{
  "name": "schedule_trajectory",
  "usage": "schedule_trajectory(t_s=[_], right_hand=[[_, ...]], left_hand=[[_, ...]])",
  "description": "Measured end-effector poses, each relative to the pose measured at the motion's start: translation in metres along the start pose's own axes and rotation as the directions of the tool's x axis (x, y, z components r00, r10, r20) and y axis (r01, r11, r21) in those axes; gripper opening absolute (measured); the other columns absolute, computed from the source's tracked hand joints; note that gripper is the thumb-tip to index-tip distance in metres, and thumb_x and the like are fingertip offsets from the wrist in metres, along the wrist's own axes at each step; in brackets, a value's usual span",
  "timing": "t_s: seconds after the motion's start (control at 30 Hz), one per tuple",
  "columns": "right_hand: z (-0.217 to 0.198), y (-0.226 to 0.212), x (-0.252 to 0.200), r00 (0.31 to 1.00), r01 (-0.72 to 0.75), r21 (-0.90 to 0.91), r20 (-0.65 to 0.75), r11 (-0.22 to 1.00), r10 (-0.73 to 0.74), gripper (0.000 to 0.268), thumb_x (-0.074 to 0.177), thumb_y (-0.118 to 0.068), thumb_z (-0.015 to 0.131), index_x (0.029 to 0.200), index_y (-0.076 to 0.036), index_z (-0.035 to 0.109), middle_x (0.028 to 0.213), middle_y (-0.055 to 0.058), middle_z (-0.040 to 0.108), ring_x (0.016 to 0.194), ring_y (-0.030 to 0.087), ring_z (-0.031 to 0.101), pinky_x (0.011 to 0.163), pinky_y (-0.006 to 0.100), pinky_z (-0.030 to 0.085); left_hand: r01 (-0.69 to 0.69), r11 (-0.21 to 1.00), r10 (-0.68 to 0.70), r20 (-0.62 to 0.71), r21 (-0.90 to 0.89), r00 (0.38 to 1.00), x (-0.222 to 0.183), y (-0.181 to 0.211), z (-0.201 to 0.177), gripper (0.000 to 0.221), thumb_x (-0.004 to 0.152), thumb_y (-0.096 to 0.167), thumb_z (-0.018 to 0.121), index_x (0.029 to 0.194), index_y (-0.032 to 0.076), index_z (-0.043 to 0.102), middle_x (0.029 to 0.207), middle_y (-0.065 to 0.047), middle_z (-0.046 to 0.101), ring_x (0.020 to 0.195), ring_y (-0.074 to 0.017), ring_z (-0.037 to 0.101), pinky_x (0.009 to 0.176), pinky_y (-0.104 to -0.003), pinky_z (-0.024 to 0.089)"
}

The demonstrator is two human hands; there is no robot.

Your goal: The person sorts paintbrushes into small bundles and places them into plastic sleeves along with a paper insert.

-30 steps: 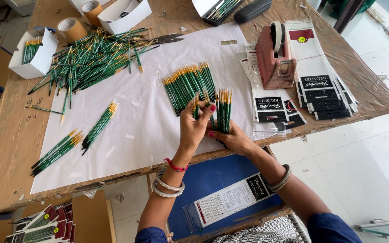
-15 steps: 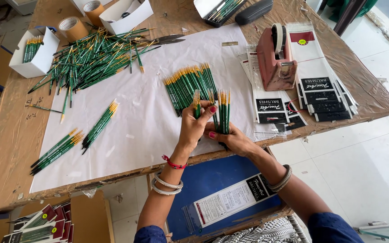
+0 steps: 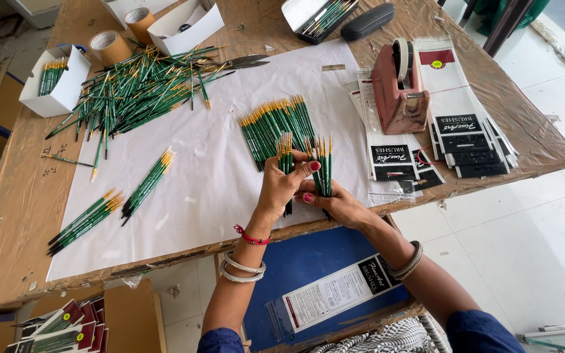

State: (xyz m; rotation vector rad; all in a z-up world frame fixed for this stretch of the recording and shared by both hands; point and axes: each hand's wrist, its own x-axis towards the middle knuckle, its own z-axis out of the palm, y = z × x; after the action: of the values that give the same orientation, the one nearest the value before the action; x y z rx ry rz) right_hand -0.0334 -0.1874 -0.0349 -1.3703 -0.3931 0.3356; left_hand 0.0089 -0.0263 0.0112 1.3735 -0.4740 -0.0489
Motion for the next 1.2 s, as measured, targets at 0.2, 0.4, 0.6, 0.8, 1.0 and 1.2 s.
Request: schedule_trajectory(t_s=[0.2, 0.4, 0.6, 0.8, 1.0, 1.2], right_hand=[[-0.001, 0.000, 0.000, 1.000, -0.005, -0.072, 0.006, 0.997, 0.006, 0.035, 0.103, -0.007, 0.057, 0.137, 0.002, 0.060, 0.125, 0.009, 0.068, 0.120, 0.017, 0.060, 0.107, 0.034, 0.048], [0.000, -0.001, 0.000, 1.000, 0.006, -0.071, 0.008, 0.997, -0.006, 0.036, 0.102, -0.007, 0.057, 0.137, 0.001, 0.060, 0.126, 0.008, 0.069, 0.121, 0.016, 0.061, 0.108, 0.034, 0.048], [0.007, -0.019, -0.004, 0.999, -0.045, -0.096, -0.023, 0.994, 0.043, 0.039, 0.100, -0.007, 0.057, 0.139, -0.001, 0.059, 0.128, 0.009, 0.069, 0.121, 0.016, 0.062, 0.106, 0.033, 0.048], [0.004, -0.003, -0.007, 0.986, -0.010, -0.037, -0.165, 0.999, 0.003, 0.031, 0.105, -0.014, 0.055, 0.129, 0.001, 0.067, 0.091, 0.002, 0.063, 0.078, 0.010, 0.060, 0.074, 0.024, 0.052], [0.006, -0.009, -0.013, 0.965, 0.069, 0.089, -0.257, 0.994, -0.044, 0.034, 0.108, -0.029, 0.049, 0.118, -0.001, 0.064, 0.066, -0.003, 0.042, 0.050, 0.005, 0.032, 0.043, 0.023, 0.025], [0.009, -0.014, -0.014, 0.955, 0.092, 0.143, -0.292, 0.985, -0.047, 0.037, 0.110, -0.038, 0.044, 0.114, -0.003, 0.058, 0.070, -0.002, 0.044, 0.052, 0.005, 0.033, 0.045, 0.023, 0.027]], left_hand=[[-0.023, 1.000, 0.023, -0.039, -0.003, 0.999, -0.003, -0.005, -0.003, 0.023, 0.087, 0.018, 0.085, 0.081, 0.006, 0.067, 0.066, 0.010, 0.047, 0.061, -0.0032, 0.040, 0.055, -0.022, 0.035], [-0.025, 1.000, 0.025, -0.048, 0.009, 0.999, -0.002, -0.005, -0.001, 0.022, 0.086, 0.018, 0.086, 0.081, 0.007, 0.067, 0.067, 0.010, 0.047, 0.062, -0.0032, 0.040, 0.056, -0.023, 0.035], [-0.111, 0.993, 0.107, -0.091, -0.038, 0.990, -0.007, 0.012, 0.007, 0.015, 0.099, 0.020, 0.069, 0.093, 0.006, 0.069, 0.087, 0.005, 0.064, 0.081, -0.0037, 0.059, 0.073, -0.023, 0.049], [-0.403, 0.915, 0.370, -0.360, -0.020, 0.857, -0.045, 0.001, -0.010, 0.031, 0.111, 0.031, 0.063, 0.090, 0.009, 0.056, 0.076, 0.003, 0.055, 0.058, -0.0080, 0.048, 0.057, -0.026, 0.040], [-0.060, 0.866, 0.153, -0.149, 0.497, 0.977, -0.057, 0.006, -0.057, 0.031, 0.104, 0.028, 0.068, 0.101, -0.003, 0.065, 0.063, -0.001, 0.044, 0.059, -0.0077, 0.037, 0.052, -0.026, 0.035], [0.274, 0.104, -0.160, -0.256, 0.956, 0.953, -0.012, -0.001, -0.175, 0.040, 0.106, 0.042, 0.060, 0.114, 0.003, 0.065, 0.073, -0.005, 0.063, 0.056, -0.0204, 0.059, 0.052, -0.039, 0.046]])
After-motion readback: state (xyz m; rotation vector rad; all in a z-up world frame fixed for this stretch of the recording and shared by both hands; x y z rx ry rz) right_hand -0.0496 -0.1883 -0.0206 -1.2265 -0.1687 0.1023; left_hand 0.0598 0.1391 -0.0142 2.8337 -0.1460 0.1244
